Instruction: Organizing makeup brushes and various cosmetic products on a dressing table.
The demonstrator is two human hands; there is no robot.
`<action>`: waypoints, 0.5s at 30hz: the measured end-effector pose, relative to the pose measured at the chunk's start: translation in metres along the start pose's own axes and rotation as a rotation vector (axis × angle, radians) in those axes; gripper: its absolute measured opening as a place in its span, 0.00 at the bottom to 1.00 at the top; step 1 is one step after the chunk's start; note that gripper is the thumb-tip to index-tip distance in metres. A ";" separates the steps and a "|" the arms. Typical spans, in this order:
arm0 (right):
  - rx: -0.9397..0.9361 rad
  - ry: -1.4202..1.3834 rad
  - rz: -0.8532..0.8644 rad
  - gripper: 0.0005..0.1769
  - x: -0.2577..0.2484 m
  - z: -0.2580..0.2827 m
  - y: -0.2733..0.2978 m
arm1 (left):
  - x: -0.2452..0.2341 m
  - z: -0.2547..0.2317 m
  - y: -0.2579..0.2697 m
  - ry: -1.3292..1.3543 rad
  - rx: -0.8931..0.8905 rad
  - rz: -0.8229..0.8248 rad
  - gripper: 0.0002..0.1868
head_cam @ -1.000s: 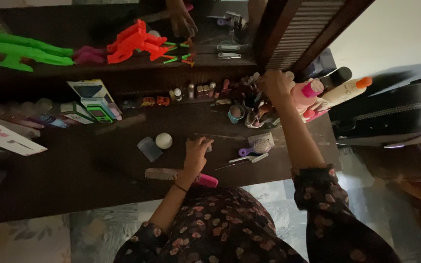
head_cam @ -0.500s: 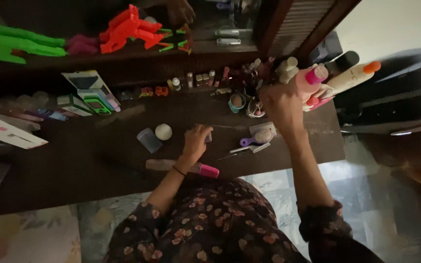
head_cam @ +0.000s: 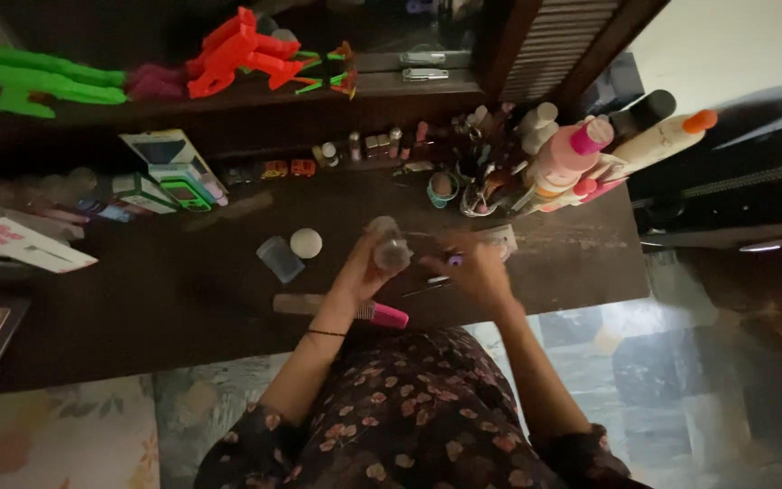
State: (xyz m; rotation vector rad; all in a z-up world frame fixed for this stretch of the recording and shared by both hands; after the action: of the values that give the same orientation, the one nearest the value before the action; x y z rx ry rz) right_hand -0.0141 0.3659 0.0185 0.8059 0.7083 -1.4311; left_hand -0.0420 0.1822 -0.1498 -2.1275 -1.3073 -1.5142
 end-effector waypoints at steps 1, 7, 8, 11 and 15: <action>-0.081 -0.062 -0.026 0.21 -0.001 0.018 0.002 | -0.019 0.011 -0.005 0.206 -0.034 -0.147 0.33; -0.410 -0.163 -0.192 0.37 0.013 0.058 0.017 | -0.033 0.068 -0.009 0.328 -0.210 0.002 0.36; -0.373 -0.097 -0.184 0.34 0.022 0.052 0.015 | 0.007 0.057 0.003 0.193 -0.295 -0.121 0.40; 0.000 -0.207 -0.040 0.37 0.036 0.013 0.004 | 0.025 0.047 0.029 0.085 -0.411 -0.402 0.44; 0.061 -0.912 -0.041 0.29 0.069 -0.060 -0.003 | 0.003 0.037 0.030 -0.084 -0.300 -0.355 0.45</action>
State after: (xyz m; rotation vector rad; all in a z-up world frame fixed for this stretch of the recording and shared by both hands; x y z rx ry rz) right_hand -0.0124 0.3761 -0.0726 0.1190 -0.0221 -1.6550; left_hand 0.0054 0.1894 -0.1549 -2.2435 -1.6495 -1.8813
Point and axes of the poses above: each hand's wrist, its own y-axis away from the middle knuckle, its own x-axis out of the palm, z = x × y, the point moved 7 cm from there along -y, towards the middle knuckle
